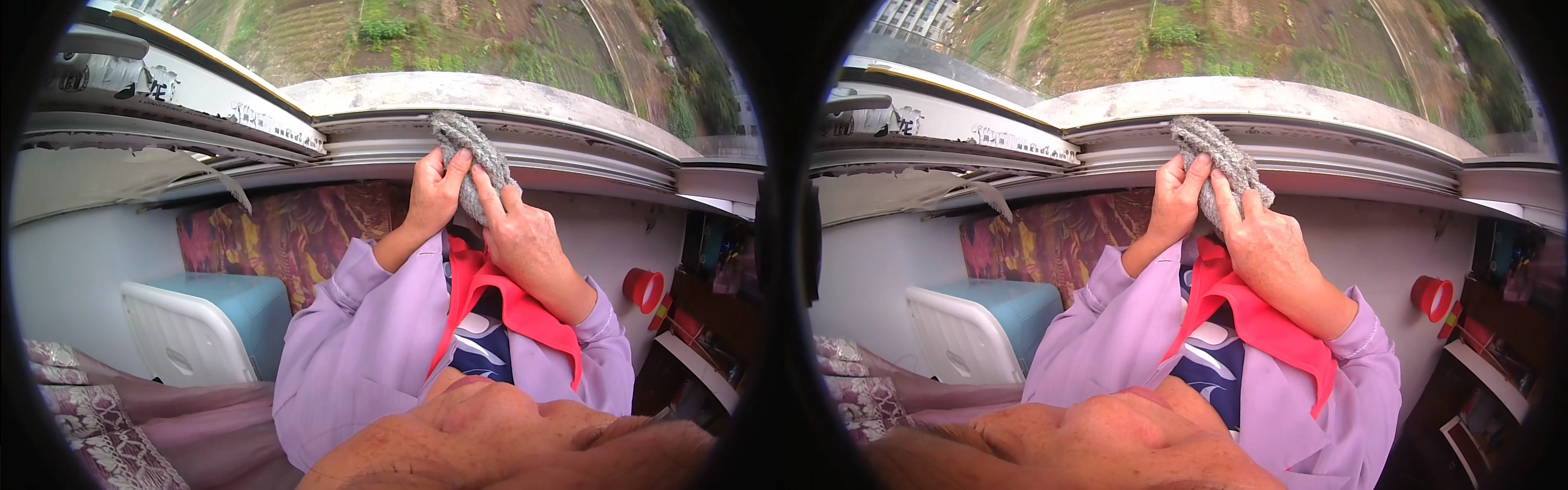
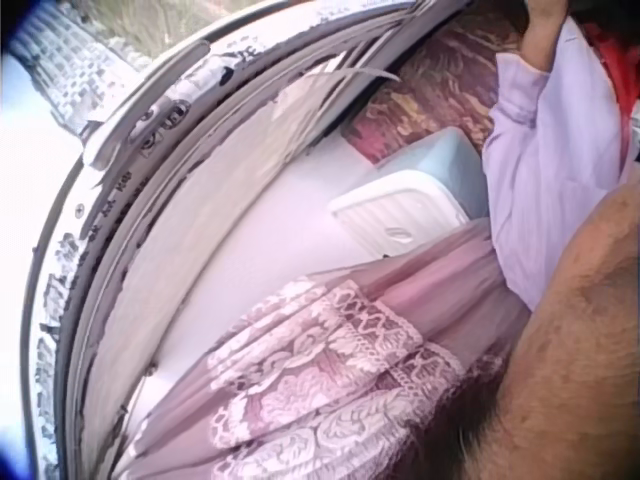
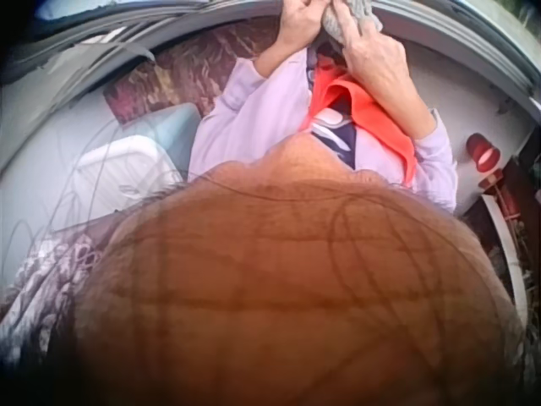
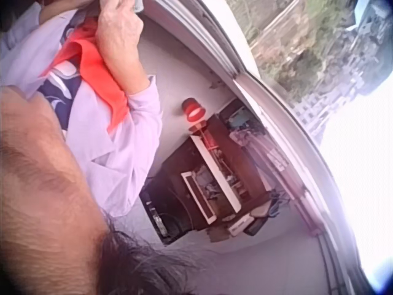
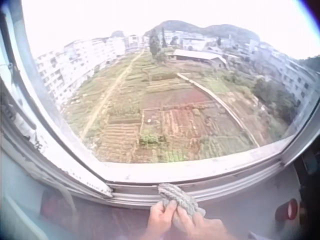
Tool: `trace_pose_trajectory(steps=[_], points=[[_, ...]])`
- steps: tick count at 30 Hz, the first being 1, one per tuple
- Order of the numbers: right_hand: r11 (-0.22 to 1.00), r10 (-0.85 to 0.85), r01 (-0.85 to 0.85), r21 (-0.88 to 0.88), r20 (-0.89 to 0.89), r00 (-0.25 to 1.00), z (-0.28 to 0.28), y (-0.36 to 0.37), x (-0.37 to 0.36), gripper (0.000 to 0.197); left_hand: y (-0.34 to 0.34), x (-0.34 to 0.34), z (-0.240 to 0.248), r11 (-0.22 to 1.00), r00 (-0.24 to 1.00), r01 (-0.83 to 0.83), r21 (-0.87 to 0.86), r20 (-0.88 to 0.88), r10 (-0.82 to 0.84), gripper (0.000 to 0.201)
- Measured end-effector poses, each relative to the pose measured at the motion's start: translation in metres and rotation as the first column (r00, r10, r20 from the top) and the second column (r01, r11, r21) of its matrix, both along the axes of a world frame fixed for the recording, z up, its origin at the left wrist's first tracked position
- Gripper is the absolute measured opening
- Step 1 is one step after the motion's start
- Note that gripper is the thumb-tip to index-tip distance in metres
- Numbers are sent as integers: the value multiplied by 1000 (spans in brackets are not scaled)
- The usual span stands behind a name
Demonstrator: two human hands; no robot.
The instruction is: The person cleans the window frame using a grey cloth and a black brush. They wipe the frame and use the brush to remove debris from the tracks.
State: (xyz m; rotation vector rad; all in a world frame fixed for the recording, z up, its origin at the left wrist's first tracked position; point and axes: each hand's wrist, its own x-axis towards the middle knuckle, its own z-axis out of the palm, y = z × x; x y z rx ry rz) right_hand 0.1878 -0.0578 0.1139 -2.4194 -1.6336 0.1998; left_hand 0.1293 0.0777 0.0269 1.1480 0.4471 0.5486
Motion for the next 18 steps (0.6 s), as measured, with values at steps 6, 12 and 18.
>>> trace_pose_trajectory(steps=[6, 12, 18], points=[[989, -142, 143, 40, -32, 989, 2, -37, 11, 68, -34, 34, 3, 985, 986, 166, -52, 35, -164, 24], [943, -306, 312, 116, -66, 950, -9, -71, 20, 72, -58, 63, 3, 941, 942, 336, 34, 7, -336, 22], [966, -174, 193, 174, -116, 978, -4, -67, 22, 72, -59, 45, 7, 990, 989, 142, 8, 48, -142, 24]])
